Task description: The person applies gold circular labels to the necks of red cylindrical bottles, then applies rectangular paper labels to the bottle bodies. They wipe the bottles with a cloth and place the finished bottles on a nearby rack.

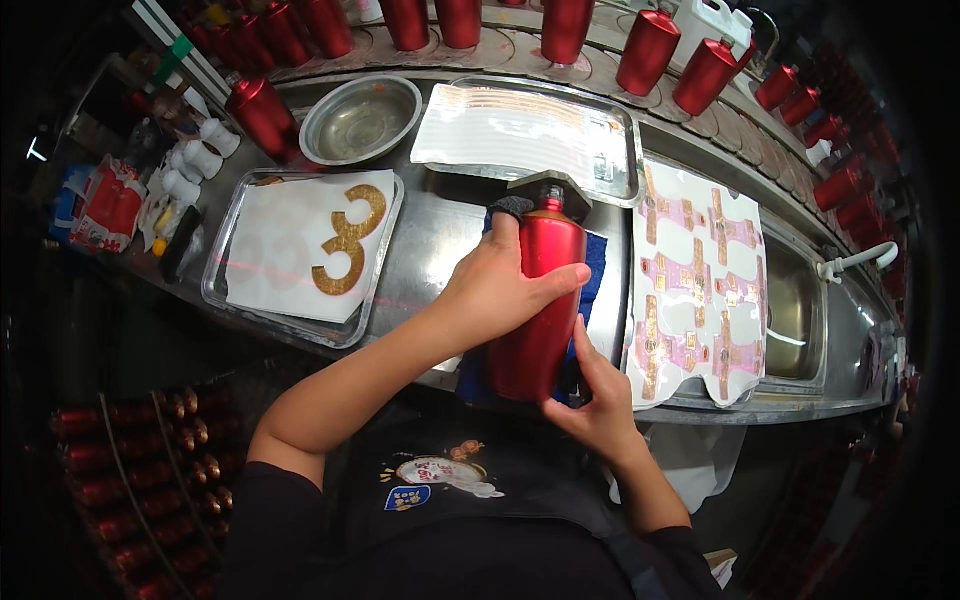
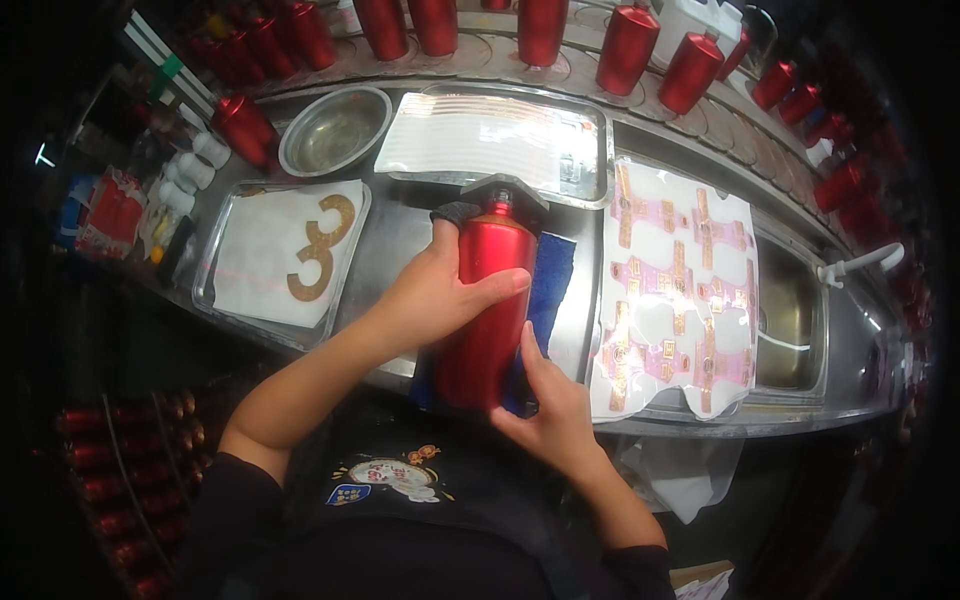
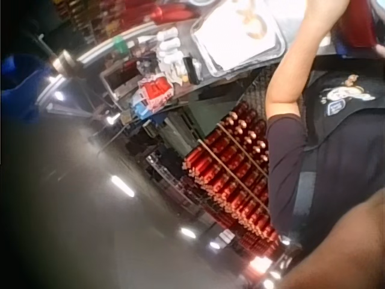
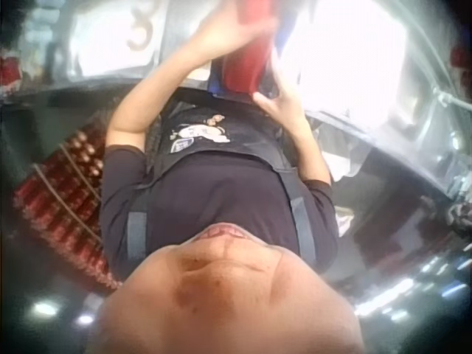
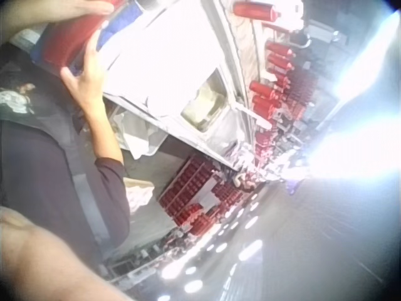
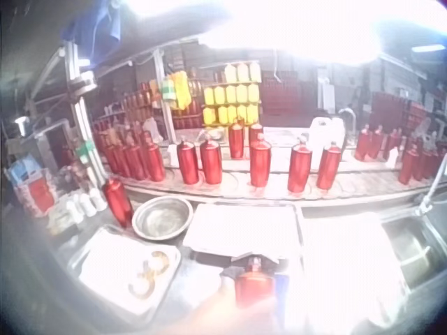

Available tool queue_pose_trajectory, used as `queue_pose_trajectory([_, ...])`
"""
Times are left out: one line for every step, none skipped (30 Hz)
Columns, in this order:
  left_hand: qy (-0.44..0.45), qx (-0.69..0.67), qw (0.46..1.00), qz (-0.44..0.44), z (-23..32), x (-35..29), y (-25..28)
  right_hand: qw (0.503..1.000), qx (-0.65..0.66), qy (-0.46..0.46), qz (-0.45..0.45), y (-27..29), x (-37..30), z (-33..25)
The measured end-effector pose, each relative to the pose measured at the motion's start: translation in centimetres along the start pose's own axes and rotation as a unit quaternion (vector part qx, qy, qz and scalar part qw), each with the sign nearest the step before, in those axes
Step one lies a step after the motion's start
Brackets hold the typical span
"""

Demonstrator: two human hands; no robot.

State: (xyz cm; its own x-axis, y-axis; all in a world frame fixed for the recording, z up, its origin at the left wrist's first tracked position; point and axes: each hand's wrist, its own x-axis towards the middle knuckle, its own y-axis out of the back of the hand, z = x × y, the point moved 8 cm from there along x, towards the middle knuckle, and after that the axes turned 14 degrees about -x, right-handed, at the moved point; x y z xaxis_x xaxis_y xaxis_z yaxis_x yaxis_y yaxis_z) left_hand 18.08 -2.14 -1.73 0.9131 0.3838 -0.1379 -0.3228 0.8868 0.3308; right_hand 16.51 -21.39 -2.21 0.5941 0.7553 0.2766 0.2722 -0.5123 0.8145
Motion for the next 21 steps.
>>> queue_pose_trajectory([-0.018,0.002,1.0,0.011,0.0,0.4,0.8,0.999,0.037,-0.008,-0.009,0.5,0.1,0.1])
queue_pose_trajectory([-0.036,0.004,0.999,0.022,-0.1,0.8,1.8,0.996,0.062,-0.031,-0.051,0.5,0.1,0.7])
queue_pose_trajectory([-0.032,-0.024,0.998,0.055,-0.6,1.8,4.0,0.991,0.092,-0.048,-0.084,0.6,0.0,1.2])
queue_pose_trajectory([-0.047,-0.06,0.992,0.098,-0.6,4.2,6.3,0.987,0.13,-0.071,-0.062,1.5,0.0,2.1])
queue_pose_trajectory([-0.122,-0.029,0.981,0.148,0.2,5.7,9.3,0.982,0.164,-0.089,-0.031,2.1,0.0,3.0])
queue_pose_trajectory([-0.136,0.046,0.965,0.218,0.3,7.5,12.0,0.975,0.167,-0.141,-0.027,2.2,-0.1,4.3])
queue_pose_trajectory([-0.124,0.118,0.945,0.278,0.1,9.6,14.3,0.969,0.178,-0.171,0.001,2.4,-0.1,5.3])
queue_pose_trajectory([-0.107,0.137,0.939,0.297,-0.4,11.9,15.9,0.961,0.192,-0.194,0.036,2.7,-0.1,6.1])
queue_pose_trajectory([-0.064,0.158,0.939,0.298,-1.3,14.3,17.0,0.956,0.201,-0.211,0.038,2.4,0.2,6.6])
queue_pose_trajectory([-0.046,0.167,0.945,0.278,-1.8,16.6,17.2,0.95,0.21,-0.227,0.039,2.1,0.4,6.9])
queue_pose_trajectory([-0.013,0.176,0.951,0.255,-2.7,18.5,17.5,0.946,0.215,-0.238,0.041,1.9,0.8,7.0])
queue_pose_trajectory([-0.004,0.188,0.947,0.261,-3.2,19.7,17.6,0.952,0.211,-0.218,0.046,1.9,1.3,6.5])
queue_pose_trajectory([0.007,0.202,0.944,0.259,-3.6,20.9,17.3,0.96,0.201,-0.19,0.05,2.1,2.0,5.9])
queue_pose_trajectory([0.012,0.211,0.939,0.271,-3.9,21.7,17.3,0.955,0.207,-0.207,0.041,1.8,2.3,6.0])
queue_pose_trajectory([0.018,0.197,0.94,0.277,-4.3,22.1,17.6,0.959,0.212,-0.18,0.055,2.2,2.7,5.5])
queue_pose_trajectory([0.016,0.188,0.942,0.278,-4.5,22.6,17.6,0.952,0.212,-0.219,0.038,1.8,2.7,5.9])
queue_pose_trajectory([0.012,0.184,0.941,0.284,-4.6,22.7,17.7,0.949,0.213,-0.228,0.033,1.7,2.7,6.1])
queue_pose_trajectory([0.004,0.191,0.937,0.292,-4.5,22.8,18.0,0.951,0.215,-0.221,0.036,1.8,2.8,6.2])
queue_pose_trajectory([-0.007,0.203,0.931,0.303,-4.2,22.7,18.3,0.944,0.22,-0.246,0.026,1.5,2.5,6.7])
queue_pose_trajectory([-0.013,0.221,0.927,0.304,-3.9,22.6,18.5,0.94,0.224,-0.256,0.025,1.6,2.4,7.2])
queue_pose_trajectory([-0.021,0.249,0.918,0.308,-3.4,22.3,18.5,0.942,0.212,-0.261,0.02,1.6,2.4,7.5])
